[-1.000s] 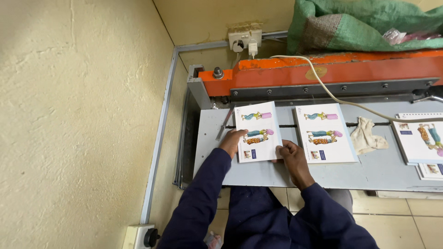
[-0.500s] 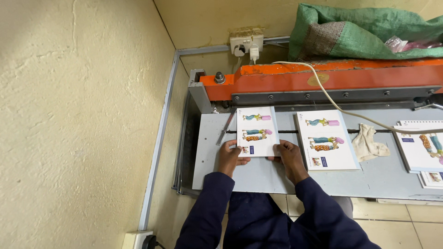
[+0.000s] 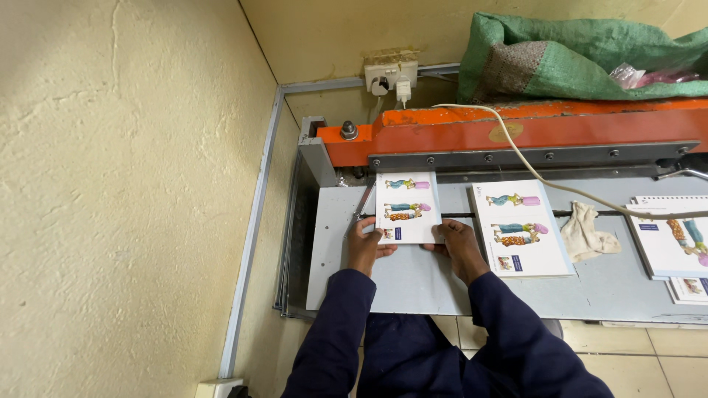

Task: The person repeatedly picks up small printed booklets, opens them to check the binding, and places them into a stack on the table. The person handles each booklet one at a time, flipping pages and aligning them before stacking.

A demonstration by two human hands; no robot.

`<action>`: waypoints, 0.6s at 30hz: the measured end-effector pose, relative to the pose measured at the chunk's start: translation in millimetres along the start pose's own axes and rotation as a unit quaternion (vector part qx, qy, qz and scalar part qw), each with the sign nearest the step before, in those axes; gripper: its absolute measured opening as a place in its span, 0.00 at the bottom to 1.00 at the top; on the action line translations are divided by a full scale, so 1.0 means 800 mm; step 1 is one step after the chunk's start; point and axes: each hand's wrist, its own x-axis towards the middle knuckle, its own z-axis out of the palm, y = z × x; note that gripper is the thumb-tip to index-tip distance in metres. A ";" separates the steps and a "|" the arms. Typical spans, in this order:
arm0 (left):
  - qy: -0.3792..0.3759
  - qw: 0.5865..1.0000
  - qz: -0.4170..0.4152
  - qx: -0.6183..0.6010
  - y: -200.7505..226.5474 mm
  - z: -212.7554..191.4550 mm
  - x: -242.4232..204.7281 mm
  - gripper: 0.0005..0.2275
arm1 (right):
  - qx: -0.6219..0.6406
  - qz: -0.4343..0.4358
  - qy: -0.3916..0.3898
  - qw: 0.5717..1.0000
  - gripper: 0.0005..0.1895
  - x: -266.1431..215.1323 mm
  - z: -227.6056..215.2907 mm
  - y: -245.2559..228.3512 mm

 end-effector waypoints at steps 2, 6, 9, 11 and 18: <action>-0.002 1.000 0.002 -0.002 -0.001 -0.001 0.002 0.22 | 0.002 0.002 -0.003 1.000 0.12 0.002 -0.001 0.001; 0.005 1.000 0.005 -0.001 0.002 0.002 -0.006 0.23 | -0.002 0.012 -0.007 1.000 0.12 -0.015 0.002 -0.014; 0.010 1.000 -0.004 0.003 0.007 0.004 -0.010 0.23 | -0.001 0.022 -0.016 1.000 0.12 -0.005 -0.002 -0.008; 0.006 1.000 -0.002 0.004 0.007 0.003 -0.007 0.23 | 0.007 0.021 -0.021 1.000 0.12 -0.001 -0.004 -0.006; -0.001 1.000 0.008 0.009 0.017 0.006 -0.019 0.23 | 0.023 0.013 -0.051 0.998 0.12 -0.008 -0.005 -0.012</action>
